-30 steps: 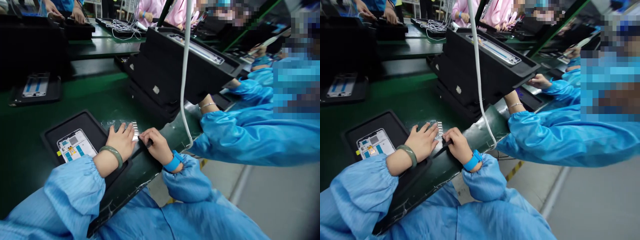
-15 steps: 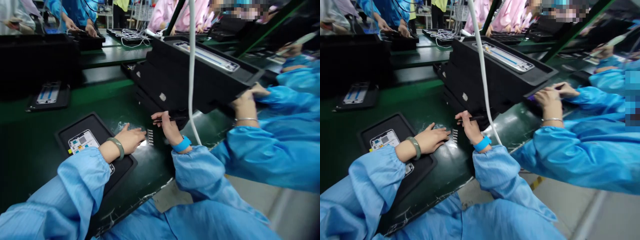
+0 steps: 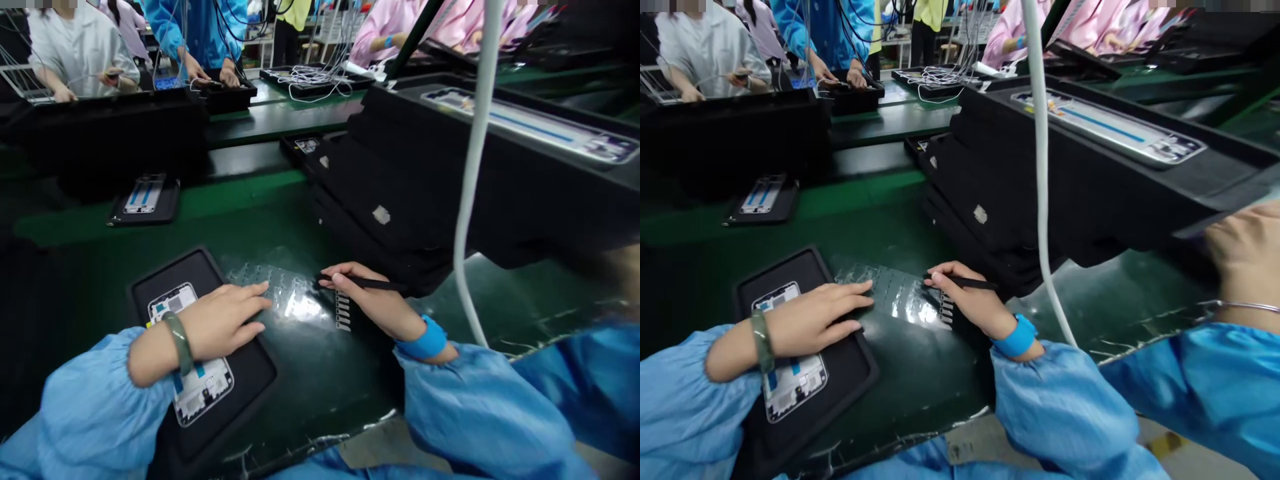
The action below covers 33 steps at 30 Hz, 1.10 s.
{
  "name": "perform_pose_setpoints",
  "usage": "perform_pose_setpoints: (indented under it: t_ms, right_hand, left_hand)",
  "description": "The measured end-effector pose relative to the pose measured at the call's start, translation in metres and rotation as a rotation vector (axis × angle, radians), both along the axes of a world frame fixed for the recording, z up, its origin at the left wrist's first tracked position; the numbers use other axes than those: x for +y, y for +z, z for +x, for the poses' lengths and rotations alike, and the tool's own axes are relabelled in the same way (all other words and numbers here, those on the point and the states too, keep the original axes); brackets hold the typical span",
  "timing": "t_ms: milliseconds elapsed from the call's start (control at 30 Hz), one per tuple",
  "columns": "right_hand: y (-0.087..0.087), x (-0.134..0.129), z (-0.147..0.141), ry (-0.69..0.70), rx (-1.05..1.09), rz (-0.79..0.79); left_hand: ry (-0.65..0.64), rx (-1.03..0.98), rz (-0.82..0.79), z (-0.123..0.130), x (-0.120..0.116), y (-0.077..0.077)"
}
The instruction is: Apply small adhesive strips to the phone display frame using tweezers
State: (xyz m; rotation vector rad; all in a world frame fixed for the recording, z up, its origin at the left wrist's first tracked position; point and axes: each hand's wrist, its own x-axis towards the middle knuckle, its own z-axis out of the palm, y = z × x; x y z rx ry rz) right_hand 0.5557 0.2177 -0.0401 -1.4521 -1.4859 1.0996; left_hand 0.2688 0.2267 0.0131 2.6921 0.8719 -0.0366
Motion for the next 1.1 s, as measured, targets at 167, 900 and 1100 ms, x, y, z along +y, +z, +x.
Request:
perform_pose_setpoints:
  t_ms: [167,900,1100]
  right_hand:
    - [0.001,-0.008,0.001,0.253,-0.256,0.358]
    - [-0.006,-0.025,-0.028,-0.013,-1.224,0.457]
    - [0.017,-0.024,-0.028,-0.123,-0.954,0.484]
  left_hand:
    - [0.645,0.076,0.282,-0.065,0.073,0.006]
    - [0.737,0.328,0.656,-0.147,0.094,0.009]
    - [0.687,0.269,0.740,-0.119,0.021,0.022]
